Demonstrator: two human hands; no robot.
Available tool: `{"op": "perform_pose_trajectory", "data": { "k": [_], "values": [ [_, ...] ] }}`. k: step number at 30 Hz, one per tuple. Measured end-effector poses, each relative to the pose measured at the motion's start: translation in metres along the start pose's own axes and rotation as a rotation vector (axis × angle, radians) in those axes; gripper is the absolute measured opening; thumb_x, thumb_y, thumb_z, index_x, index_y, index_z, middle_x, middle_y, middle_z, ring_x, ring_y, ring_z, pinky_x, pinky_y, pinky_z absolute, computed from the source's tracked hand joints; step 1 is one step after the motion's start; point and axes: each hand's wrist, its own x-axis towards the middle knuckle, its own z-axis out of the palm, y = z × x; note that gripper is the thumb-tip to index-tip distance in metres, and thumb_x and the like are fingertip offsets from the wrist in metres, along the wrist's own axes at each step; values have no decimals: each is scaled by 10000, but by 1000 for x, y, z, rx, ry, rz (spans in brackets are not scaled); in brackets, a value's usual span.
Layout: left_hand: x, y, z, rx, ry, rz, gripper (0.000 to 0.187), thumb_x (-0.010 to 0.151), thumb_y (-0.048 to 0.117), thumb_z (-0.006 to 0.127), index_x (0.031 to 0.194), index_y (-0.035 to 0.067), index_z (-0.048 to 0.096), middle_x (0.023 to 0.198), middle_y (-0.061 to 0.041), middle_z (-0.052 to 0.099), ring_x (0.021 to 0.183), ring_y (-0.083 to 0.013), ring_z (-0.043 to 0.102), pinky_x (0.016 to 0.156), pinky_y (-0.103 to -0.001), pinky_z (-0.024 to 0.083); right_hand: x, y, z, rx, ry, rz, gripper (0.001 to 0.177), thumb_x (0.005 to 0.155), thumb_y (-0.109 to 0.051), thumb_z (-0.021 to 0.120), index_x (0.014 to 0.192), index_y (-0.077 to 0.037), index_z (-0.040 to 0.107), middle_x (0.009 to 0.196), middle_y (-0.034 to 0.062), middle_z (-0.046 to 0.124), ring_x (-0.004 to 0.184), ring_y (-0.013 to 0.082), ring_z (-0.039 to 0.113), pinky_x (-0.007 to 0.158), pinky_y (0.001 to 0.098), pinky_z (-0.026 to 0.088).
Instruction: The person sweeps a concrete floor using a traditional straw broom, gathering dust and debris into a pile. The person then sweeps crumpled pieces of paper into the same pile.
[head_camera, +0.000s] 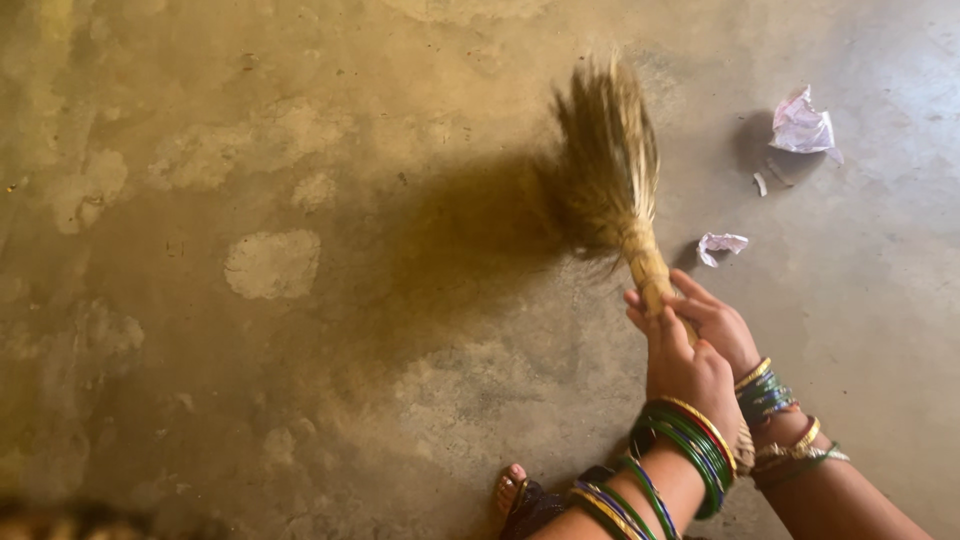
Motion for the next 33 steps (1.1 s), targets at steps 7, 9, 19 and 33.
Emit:
{"op": "perform_pose_trajectory", "data": {
  "k": [7,9,19,33],
  "values": [
    [-13,-51,39,-151,-123,-201,600,951,46,320,1543,-43,278,1650,-214,247,1529,-284,284,1233,-322,265,-12,18,-64,-1,90,49,716,976,-5,449,1624,-27,146,1440,362,491,1200,422,638,1005,474,555],
    [-14,-43,40,-81,-223,-218,617,940,51,316,1550,-31,270,1657,-210,228,1532,-286,272,1233,-328,265,-14,12,-83,35,117,38,726,961,-16,430,1624,-65,139,1424,377,496,1186,418,643,997,479,558],
    [-24,11,102,-49,-350,-93,660,919,90,337,1553,-70,250,1634,-272,244,1511,-356,290,1224,-365,297,-26,-66,-134,-79,200,12,711,1005,-79,437,1641,-127,122,1383,336,566,1187,379,657,929,429,565],
    [-50,83,107,-69,-365,-89,643,946,124,355,1565,-11,244,1659,-213,212,1529,-321,254,1228,-353,257,-49,-113,-143,-69,22,-159,674,1039,-67,412,1663,-45,158,1340,301,607,1193,342,666,957,401,588]
  ]
}}
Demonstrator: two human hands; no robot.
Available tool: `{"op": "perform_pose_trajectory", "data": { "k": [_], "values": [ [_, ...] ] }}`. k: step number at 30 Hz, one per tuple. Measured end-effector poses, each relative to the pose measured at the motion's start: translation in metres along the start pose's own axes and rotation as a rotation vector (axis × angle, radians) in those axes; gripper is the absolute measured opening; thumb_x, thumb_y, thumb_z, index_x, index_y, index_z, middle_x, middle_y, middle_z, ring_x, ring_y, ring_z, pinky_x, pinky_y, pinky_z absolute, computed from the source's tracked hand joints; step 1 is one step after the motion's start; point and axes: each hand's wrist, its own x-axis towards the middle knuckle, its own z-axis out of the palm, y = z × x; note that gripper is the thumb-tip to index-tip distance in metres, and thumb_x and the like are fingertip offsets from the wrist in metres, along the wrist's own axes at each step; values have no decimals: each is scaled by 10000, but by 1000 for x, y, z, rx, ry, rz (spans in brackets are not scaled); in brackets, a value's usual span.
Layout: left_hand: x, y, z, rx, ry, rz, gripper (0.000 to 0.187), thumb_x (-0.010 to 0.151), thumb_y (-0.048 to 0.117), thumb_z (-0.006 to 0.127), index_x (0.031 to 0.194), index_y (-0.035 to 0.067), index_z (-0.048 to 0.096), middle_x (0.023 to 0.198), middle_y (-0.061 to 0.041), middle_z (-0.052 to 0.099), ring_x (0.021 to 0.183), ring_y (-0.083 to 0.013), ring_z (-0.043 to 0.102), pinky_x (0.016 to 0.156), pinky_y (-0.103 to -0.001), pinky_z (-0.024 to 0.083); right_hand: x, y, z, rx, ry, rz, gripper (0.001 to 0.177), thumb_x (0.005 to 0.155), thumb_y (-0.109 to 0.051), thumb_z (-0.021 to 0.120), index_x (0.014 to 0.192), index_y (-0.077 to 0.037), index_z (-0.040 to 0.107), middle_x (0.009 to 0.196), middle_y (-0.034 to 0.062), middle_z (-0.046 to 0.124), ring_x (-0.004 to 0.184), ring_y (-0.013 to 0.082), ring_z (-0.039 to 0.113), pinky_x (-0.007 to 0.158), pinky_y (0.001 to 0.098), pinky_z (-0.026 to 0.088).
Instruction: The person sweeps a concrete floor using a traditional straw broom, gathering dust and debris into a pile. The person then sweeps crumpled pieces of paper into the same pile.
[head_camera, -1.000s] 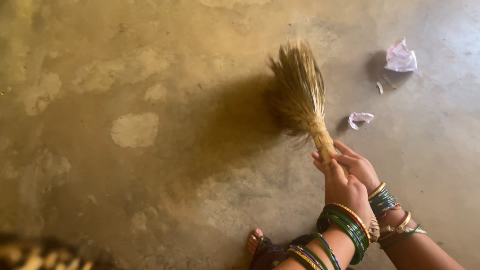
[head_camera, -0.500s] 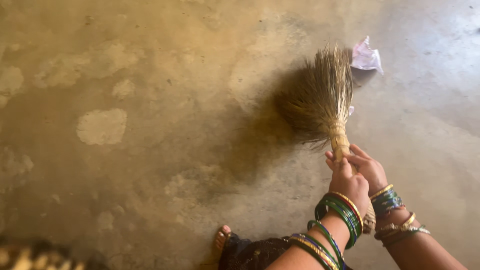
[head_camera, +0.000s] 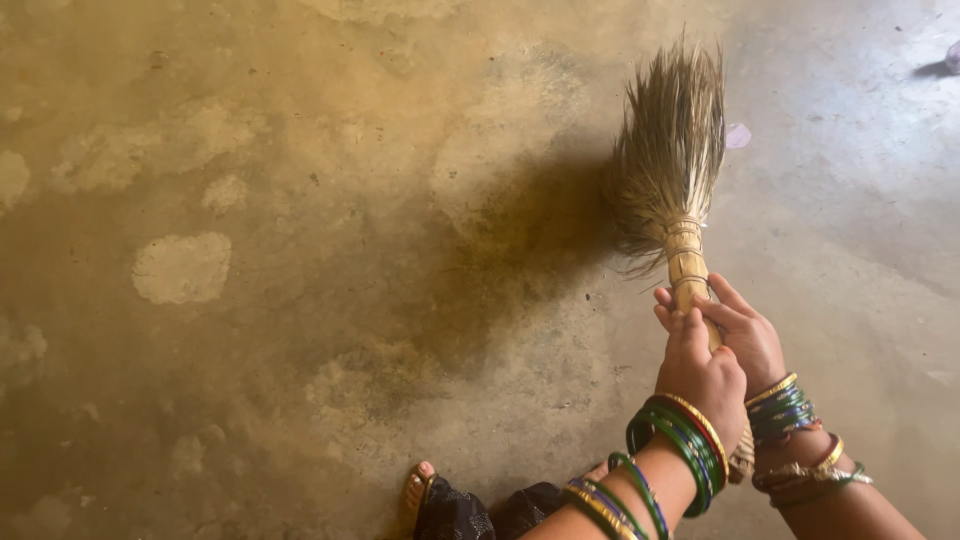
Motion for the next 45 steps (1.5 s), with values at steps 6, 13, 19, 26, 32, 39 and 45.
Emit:
{"op": "perform_pose_trajectory", "data": {
  "k": [6,13,19,26,32,39,45],
  "values": [
    [-14,4,-20,61,96,-103,628,981,155,343,1587,57,213,1671,-145,215,1500,-277,334,1198,-326,333,6,22,34,51,1,46,716,991,-29,401,1648,-67,119,1367,378,554,1164,366,667,943,400,599],
    [-9,-33,-28,-12,216,-116,639,950,106,358,1574,53,227,1661,-128,234,1517,-272,295,1216,-322,300,14,55,40,79,3,178,719,978,-7,434,1630,-61,137,1431,387,497,1169,401,661,958,449,594],
    [9,-63,10,64,133,-154,653,948,27,330,1588,4,201,1694,-206,56,1564,-314,146,1273,-344,187,10,59,-16,89,122,235,694,995,-48,416,1635,-97,154,1401,392,518,1165,409,653,945,446,577],
    [32,-53,51,92,-23,-218,688,914,35,294,1591,9,174,1712,-190,-22,1570,-299,117,1246,-354,238,15,28,-74,56,139,172,664,1026,-70,352,1652,-96,132,1364,384,568,1179,399,660,940,413,579],
    [41,-28,62,96,-89,-113,679,910,106,339,1567,-23,224,1679,-214,127,1550,-322,181,1235,-371,225,24,-1,-94,12,67,66,678,1057,-91,391,1675,-81,109,1363,337,581,1193,385,650,923,422,578],
    [32,-6,54,0,-45,11,671,916,121,353,1560,-37,246,1655,-256,184,1544,-333,205,1218,-360,263,23,-21,-70,42,61,1,735,1042,-86,406,1660,-157,14,1371,333,564,1209,374,631,957,417,564],
    [38,-1,36,44,79,130,662,934,96,374,1570,-48,257,1663,-283,170,1554,-368,199,1233,-378,252,40,-19,-40,163,-190,-26,727,1052,-29,417,1693,-61,76,1401,354,522,1227,389,629,994,415,573]
  ]
}}
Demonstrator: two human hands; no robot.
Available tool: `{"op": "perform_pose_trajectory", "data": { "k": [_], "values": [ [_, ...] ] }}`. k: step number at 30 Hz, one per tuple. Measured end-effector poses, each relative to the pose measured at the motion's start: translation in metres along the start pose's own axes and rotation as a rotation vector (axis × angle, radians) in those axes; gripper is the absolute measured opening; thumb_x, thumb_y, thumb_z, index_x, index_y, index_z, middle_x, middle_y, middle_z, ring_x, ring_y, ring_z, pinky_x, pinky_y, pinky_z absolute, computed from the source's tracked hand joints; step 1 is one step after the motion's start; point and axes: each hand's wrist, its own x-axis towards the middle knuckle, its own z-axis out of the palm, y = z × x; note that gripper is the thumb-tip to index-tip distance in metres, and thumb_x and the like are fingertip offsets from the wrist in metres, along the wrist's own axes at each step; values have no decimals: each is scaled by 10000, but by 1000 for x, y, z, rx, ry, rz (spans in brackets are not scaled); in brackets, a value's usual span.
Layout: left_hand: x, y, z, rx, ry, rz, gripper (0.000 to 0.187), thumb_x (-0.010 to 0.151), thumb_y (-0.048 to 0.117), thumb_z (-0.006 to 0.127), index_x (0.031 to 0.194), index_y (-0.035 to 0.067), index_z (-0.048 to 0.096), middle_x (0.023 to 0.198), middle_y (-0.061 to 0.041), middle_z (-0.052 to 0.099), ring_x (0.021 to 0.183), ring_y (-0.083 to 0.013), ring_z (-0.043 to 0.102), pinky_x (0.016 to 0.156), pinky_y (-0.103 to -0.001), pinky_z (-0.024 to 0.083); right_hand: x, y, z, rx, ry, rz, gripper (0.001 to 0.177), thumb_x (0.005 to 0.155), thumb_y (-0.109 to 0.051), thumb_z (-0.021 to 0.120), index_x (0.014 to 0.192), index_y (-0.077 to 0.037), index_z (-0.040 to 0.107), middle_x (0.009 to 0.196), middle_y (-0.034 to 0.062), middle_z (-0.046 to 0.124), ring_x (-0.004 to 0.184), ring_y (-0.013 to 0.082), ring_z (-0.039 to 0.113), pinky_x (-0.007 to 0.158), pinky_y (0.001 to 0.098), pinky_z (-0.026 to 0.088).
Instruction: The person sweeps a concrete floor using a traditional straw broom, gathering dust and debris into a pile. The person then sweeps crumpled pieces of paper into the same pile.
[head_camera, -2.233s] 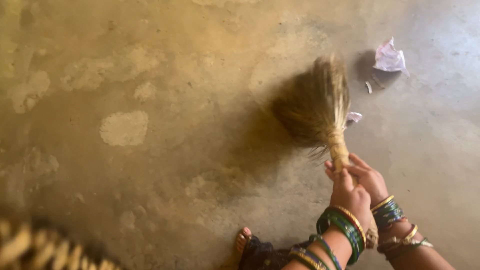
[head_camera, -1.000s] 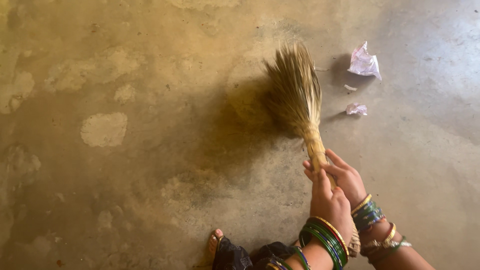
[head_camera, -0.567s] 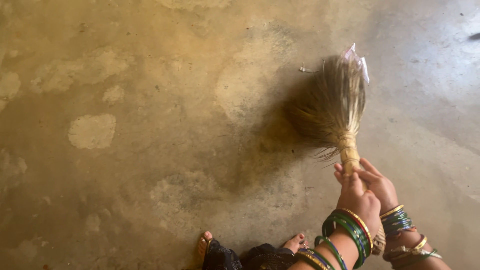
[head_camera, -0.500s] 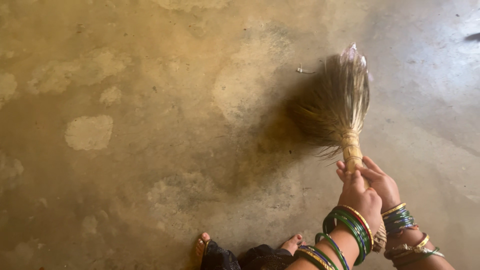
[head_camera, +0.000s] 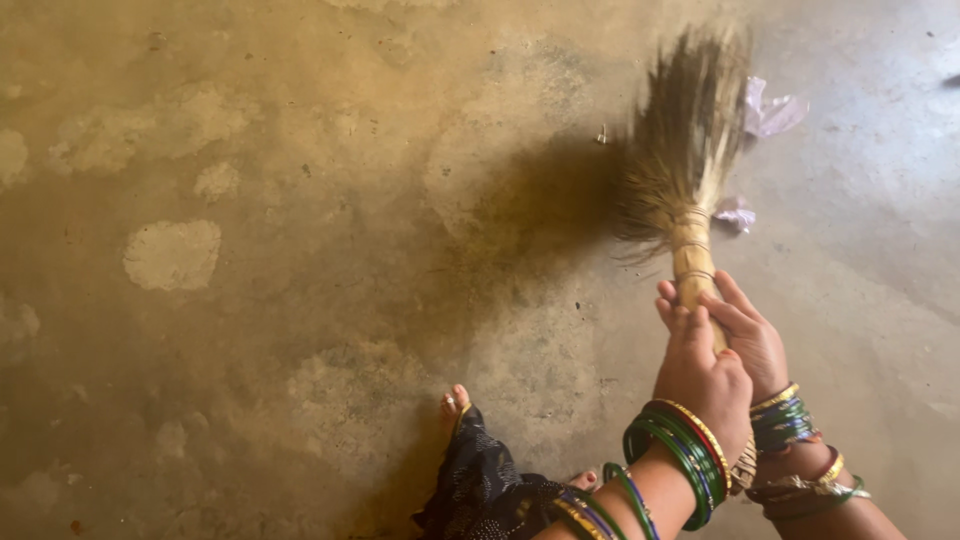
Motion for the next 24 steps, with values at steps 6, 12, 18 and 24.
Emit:
{"op": "perform_pose_trajectory", "data": {
  "k": [6,12,18,24],
  "values": [
    [16,-11,-30,44,197,-8,619,921,94,404,1524,-33,344,1621,-238,314,1497,-353,342,1212,-371,308,37,29,40,-112,-43,49,705,1041,-36,412,1674,-51,101,1385,370,530,1165,387,632,952,411,558],
    [35,-17,-62,46,257,-149,625,914,92,390,1530,8,327,1630,-182,312,1470,-324,376,1180,-371,339,63,57,79,-70,88,212,721,997,-33,420,1635,-98,89,1385,332,550,1201,379,641,985,434,560],
    [47,-7,-82,129,44,-278,650,956,86,356,1591,51,221,1679,-188,135,1489,-327,339,1195,-362,345,85,75,40,-174,195,227,662,1017,-59,348,1633,-133,118,1336,307,581,1148,368,657,912,451,580],
    [58,21,-78,40,-189,-463,696,972,117,376,1638,112,175,1735,-115,82,1442,-296,476,1113,-356,499,87,62,-34,-119,80,191,530,1074,-140,288,1604,-121,270,1276,258,628,1101,326,677,826,397,600]
  ]
}}
